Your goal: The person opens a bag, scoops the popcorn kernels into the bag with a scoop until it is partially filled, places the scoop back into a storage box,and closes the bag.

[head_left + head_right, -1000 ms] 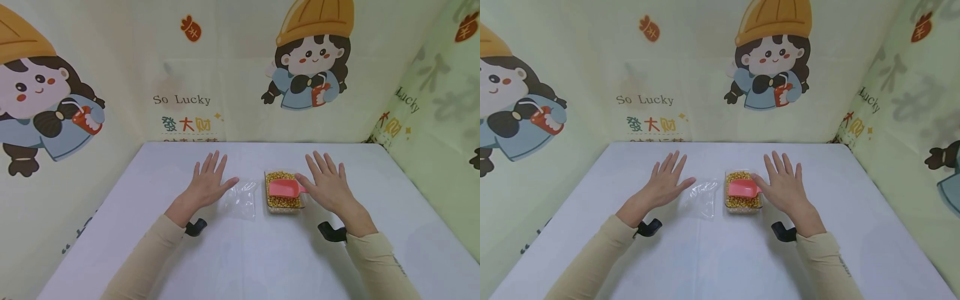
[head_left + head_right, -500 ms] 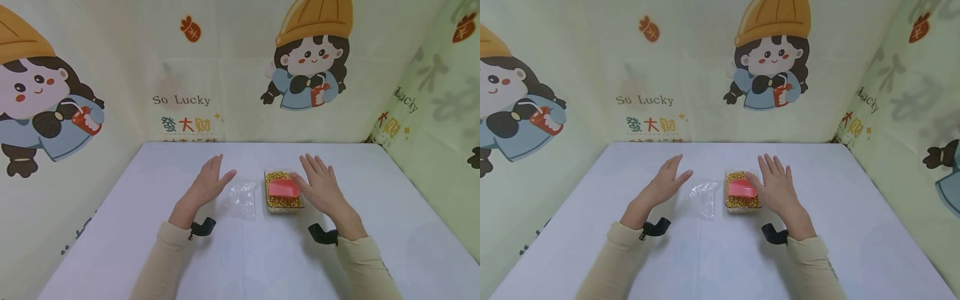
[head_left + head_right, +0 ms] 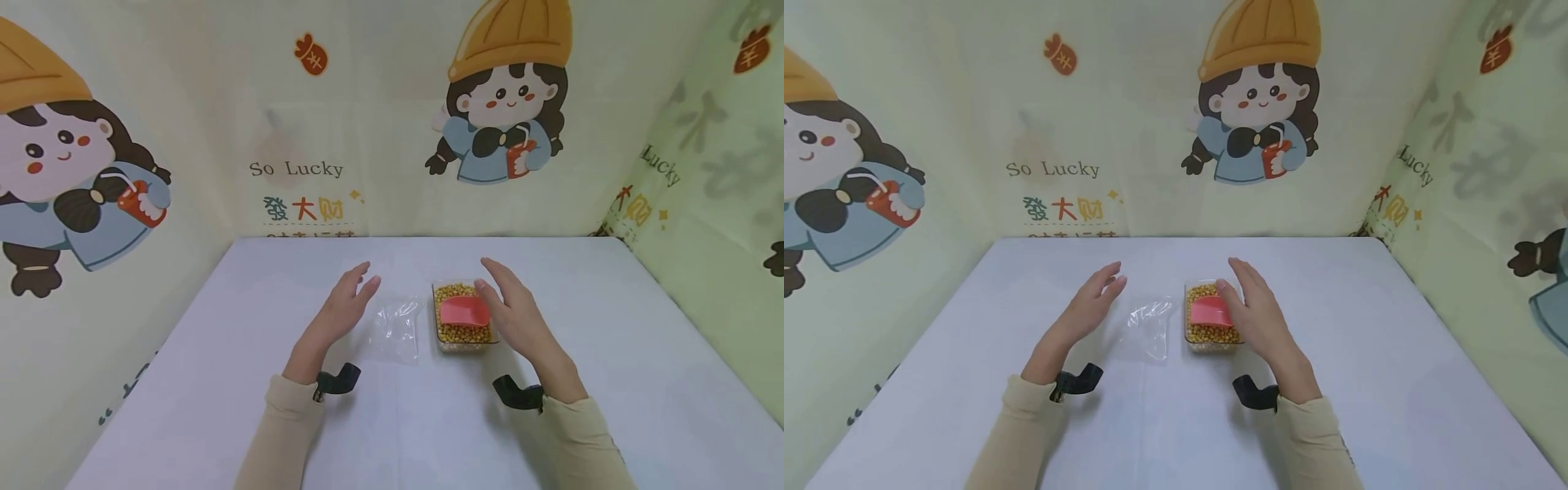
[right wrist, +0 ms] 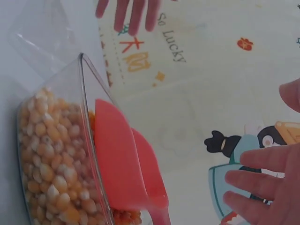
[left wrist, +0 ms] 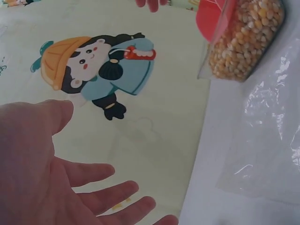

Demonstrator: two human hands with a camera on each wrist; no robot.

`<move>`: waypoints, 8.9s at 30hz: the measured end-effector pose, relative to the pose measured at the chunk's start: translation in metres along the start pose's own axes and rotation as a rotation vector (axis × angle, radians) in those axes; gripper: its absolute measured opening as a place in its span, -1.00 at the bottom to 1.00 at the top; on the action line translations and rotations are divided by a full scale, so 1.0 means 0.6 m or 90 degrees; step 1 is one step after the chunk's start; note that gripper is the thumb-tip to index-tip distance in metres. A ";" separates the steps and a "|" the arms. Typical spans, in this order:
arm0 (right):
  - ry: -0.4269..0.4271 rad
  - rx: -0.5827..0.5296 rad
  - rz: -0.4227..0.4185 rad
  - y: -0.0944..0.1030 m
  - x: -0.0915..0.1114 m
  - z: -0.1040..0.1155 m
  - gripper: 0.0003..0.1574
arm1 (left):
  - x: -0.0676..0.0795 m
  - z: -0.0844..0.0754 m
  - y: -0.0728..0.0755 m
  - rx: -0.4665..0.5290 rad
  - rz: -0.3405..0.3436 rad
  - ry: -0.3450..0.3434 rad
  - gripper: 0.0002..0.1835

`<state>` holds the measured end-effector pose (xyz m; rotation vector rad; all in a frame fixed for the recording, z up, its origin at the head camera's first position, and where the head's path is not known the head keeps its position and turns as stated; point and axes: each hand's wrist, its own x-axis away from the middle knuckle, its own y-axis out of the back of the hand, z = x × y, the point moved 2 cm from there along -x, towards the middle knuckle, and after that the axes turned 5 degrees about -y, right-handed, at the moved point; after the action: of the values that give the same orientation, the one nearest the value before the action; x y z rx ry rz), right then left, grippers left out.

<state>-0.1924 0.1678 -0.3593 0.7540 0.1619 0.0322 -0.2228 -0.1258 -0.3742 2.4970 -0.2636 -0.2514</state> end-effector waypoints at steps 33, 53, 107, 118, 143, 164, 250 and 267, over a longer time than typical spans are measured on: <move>-0.042 -0.188 0.064 -0.069 0.000 0.062 -0.51 | -0.001 -0.005 -0.001 0.035 0.030 0.052 -0.28; -0.033 -0.125 0.156 -0.131 0.005 0.081 -0.38 | 0.001 0.015 -0.008 -0.028 0.110 0.133 -0.28; -0.092 -0.088 0.203 -0.210 0.017 0.081 -0.16 | -0.004 0.058 -0.015 -0.021 0.108 0.182 -0.38; -0.106 -0.169 0.160 -0.194 0.018 0.087 -0.16 | -0.003 0.047 -0.004 0.044 0.094 0.156 -0.30; -0.127 -0.345 0.085 -0.129 0.002 0.072 -0.05 | 0.001 -0.013 0.005 0.121 0.047 -0.049 -0.15; -0.052 -0.474 0.101 -0.106 -0.006 0.051 -0.42 | -0.018 -0.046 -0.018 0.186 -0.034 -0.080 -0.73; -0.055 -0.262 0.067 -0.037 -0.001 0.026 -0.61 | -0.013 -0.034 -0.013 0.023 0.091 -0.147 -0.85; -0.088 -0.270 0.135 -0.042 0.001 0.029 -0.56 | -0.014 -0.050 -0.026 -0.042 -0.006 -0.206 -0.64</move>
<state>-0.1898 0.1380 -0.3643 0.3456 -0.0575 0.2100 -0.2217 -0.0946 -0.3583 2.3845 -0.3675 -0.6595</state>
